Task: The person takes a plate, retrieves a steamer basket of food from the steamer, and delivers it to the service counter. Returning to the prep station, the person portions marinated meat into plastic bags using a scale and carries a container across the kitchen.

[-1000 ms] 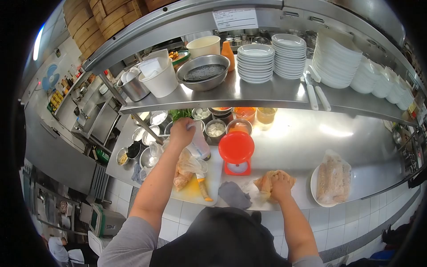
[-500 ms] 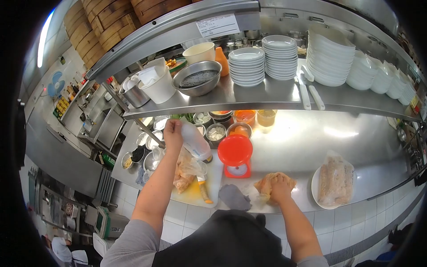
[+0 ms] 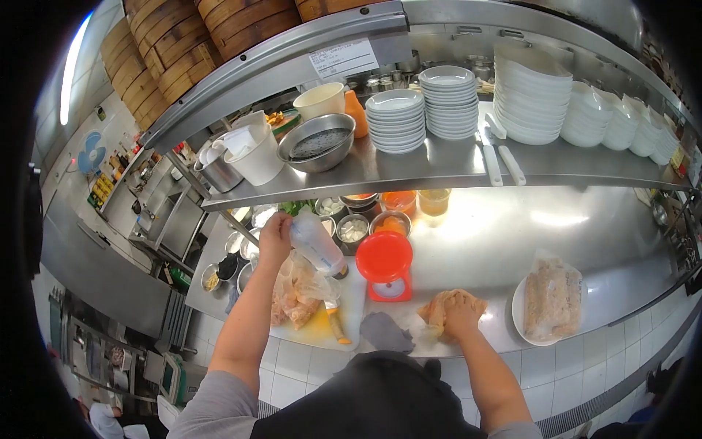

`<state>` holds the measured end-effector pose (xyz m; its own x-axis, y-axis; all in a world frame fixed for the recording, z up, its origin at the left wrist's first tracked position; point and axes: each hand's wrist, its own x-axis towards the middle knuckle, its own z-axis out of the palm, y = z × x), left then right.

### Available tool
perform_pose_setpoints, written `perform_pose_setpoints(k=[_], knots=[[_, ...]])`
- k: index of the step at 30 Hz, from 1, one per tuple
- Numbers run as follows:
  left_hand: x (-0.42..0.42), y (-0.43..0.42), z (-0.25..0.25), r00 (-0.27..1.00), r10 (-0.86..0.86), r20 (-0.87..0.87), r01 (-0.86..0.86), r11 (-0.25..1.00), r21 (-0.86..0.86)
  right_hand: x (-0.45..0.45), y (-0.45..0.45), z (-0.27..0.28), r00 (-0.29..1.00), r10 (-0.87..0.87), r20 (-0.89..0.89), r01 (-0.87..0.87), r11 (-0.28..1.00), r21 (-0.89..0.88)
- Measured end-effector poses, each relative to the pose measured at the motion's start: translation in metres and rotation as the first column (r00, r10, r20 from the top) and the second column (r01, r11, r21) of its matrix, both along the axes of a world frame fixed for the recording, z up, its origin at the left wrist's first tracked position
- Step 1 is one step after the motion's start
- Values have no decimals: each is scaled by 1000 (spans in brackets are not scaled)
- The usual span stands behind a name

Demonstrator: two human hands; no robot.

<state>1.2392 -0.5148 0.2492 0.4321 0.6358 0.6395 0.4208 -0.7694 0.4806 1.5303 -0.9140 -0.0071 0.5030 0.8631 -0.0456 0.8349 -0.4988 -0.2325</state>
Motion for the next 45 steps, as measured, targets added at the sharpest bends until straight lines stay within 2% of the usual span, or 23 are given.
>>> perform_pose_setpoints(k=[3,6,9,12,15,18,21,24,27,30,32,33,34,37,40,43,45], knots=[[-1,-3,16,994,9,-113,-26,988,-150,-1,1,5,1000,3,8,-3,1000,-18],[-8,1,13,967,-41,-253,65,994,87,-3,2,9,1000,-6,8,6,998,-57],[-6,8,14,983,28,-179,-4,991,132,-4,1,15,1000,-3,1,3,998,-63],[-6,10,29,988,134,-79,-132,991,27,-3,1,8,1000,-6,25,7,999,-42],[-6,-2,56,934,31,-356,13,992,122,-4,2,10,1000,-19,15,19,998,-59],[-7,8,75,976,-5,-217,23,996,83,-5,3,12,999,-39,14,40,997,-69],[-10,10,87,997,-39,-73,57,965,256,-7,3,19,999,-26,23,28,996,-80],[-9,-4,87,993,-93,-66,99,992,84,-7,4,17,998,-55,-10,54,994,-100],[-11,0,70,986,-145,81,152,985,-84,-7,3,20,999,-50,-12,48,996,-79],[-9,-21,50,991,-70,-118,76,996,52,-8,5,17,998,-68,3,68,994,-90],[-13,-15,21,973,-118,-201,132,989,60,-8,5,18,998,-63,7,63,994,-89],[-14,-13,10,960,-139,-241,158,986,60,-8,5,19,998,-58,10,59,994,-92],[-15,-8,2,972,-137,-191,141,990,10,-8,5,22,998,-60,7,60,994,-94],[-9,-12,32,917,-151,-370,129,988,-84,-11,4,27,998,-64,-3,64,993,-102],[5,-13,49,981,18,-191,-55,980,-189,-8,7,26,999,-50,3,50,993,-104],[27,8,34,962,72,-263,-149,946,-287,-9,4,24,999,-47,5,47,992,-119],[35,14,15,979,109,-174,-135,980,-147,-10,5,31,999,-40,1,40,991,-124]])
